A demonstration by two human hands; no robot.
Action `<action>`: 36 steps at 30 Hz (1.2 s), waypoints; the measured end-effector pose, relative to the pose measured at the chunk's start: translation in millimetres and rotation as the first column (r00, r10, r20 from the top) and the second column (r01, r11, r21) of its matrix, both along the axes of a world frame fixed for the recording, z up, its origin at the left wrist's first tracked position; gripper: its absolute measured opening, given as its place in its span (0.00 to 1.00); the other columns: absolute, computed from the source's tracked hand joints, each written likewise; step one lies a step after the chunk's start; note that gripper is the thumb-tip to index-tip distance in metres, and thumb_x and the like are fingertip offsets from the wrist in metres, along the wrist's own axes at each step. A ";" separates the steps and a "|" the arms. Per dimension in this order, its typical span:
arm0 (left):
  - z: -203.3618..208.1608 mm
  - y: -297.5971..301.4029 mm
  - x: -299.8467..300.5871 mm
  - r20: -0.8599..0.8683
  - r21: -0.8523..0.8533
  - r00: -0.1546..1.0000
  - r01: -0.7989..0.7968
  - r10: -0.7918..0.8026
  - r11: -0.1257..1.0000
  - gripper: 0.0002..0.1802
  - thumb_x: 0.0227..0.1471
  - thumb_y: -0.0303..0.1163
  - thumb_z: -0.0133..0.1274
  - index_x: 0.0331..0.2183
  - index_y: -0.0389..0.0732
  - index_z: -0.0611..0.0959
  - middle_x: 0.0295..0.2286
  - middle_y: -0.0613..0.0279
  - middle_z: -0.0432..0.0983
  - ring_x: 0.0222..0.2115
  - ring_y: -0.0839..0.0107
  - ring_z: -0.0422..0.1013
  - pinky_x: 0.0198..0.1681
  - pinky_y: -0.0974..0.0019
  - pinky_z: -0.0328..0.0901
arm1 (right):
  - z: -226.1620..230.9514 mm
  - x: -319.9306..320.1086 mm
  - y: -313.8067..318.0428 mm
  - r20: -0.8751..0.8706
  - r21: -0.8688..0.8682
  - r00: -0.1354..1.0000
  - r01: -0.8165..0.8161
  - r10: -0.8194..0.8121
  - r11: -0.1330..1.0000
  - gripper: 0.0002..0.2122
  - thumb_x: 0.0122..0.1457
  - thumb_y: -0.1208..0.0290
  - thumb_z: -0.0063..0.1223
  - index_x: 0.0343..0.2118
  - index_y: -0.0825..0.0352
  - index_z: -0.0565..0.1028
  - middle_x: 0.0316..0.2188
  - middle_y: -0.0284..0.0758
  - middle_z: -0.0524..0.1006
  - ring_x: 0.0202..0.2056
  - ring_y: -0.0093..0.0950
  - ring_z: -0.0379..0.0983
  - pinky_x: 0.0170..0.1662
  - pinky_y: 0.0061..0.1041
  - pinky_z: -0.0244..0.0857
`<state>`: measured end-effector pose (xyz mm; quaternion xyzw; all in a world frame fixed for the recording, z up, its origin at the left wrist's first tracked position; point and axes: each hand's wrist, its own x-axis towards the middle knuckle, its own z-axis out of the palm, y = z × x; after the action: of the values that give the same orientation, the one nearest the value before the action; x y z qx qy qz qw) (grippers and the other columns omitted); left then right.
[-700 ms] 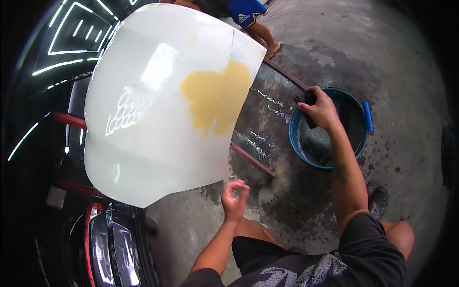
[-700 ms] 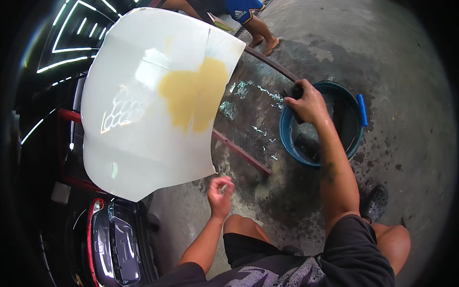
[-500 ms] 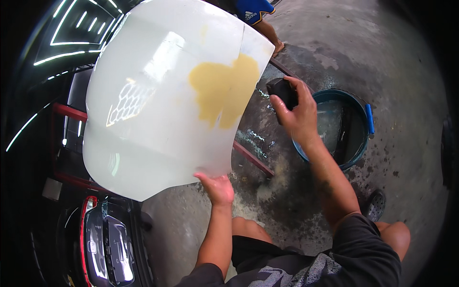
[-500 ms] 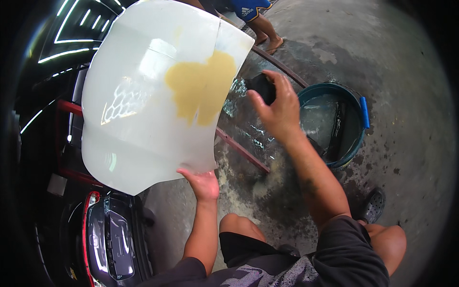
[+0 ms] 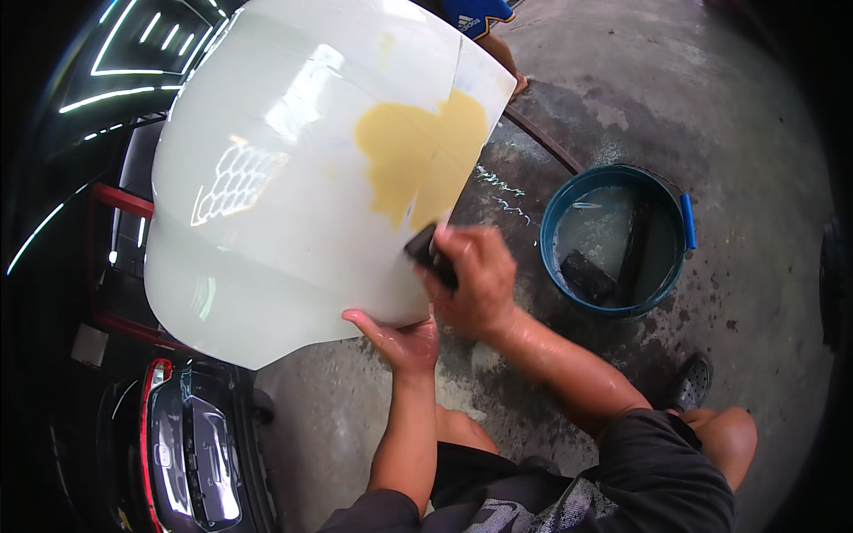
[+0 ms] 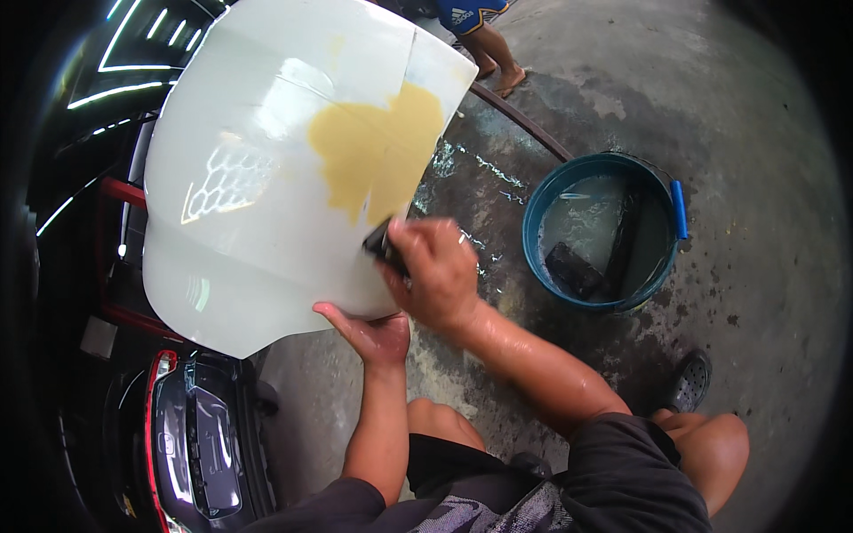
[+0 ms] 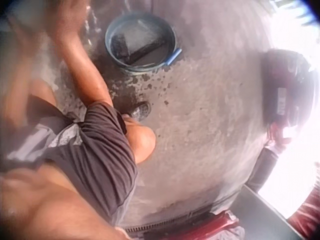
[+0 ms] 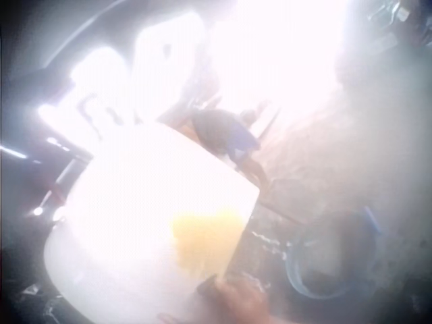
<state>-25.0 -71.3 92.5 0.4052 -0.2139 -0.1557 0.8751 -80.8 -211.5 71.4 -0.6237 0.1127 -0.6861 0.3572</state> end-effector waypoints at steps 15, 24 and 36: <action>-15.7 4.6 12.7 -0.123 -0.061 0.992 0.007 -0.015 0.998 0.47 0.60 0.78 0.52 0.69 0.61 0.72 0.64 0.75 0.74 0.60 0.65 0.75 0.58 0.42 0.76 | 18.1 11.5 -27.1 0.030 0.104 0.989 0.141 -0.145 0.985 0.25 0.51 0.72 0.76 0.52 0.65 0.77 0.38 0.43 0.77 0.37 0.45 0.76 0.38 0.43 0.71; -13.8 1.4 6.3 -0.124 -0.004 0.991 -0.058 0.057 0.998 0.50 0.58 0.81 0.49 0.69 0.60 0.71 0.64 0.74 0.74 0.59 0.64 0.75 0.56 0.46 0.77 | 20.0 14.0 -34.8 0.028 0.078 0.981 0.189 -0.191 0.979 0.26 0.53 0.72 0.76 0.54 0.68 0.76 0.38 0.45 0.75 0.37 0.46 0.74 0.37 0.44 0.70; -6.1 -2.2 3.8 -0.183 -0.085 0.983 -0.030 0.014 0.996 0.52 0.58 0.82 0.48 0.72 0.60 0.68 0.65 0.73 0.72 0.61 0.63 0.74 0.55 0.48 0.78 | -2.1 -4.4 18.9 -0.068 -0.016 0.995 -0.074 0.073 0.997 0.29 0.50 0.72 0.77 0.56 0.66 0.76 0.43 0.46 0.80 0.38 0.45 0.80 0.41 0.44 0.75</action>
<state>-21.2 -73.5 86.4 0.3528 -0.1352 -0.1728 0.9096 -85.2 -192.6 69.3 -0.6535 0.0953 -0.6521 0.3723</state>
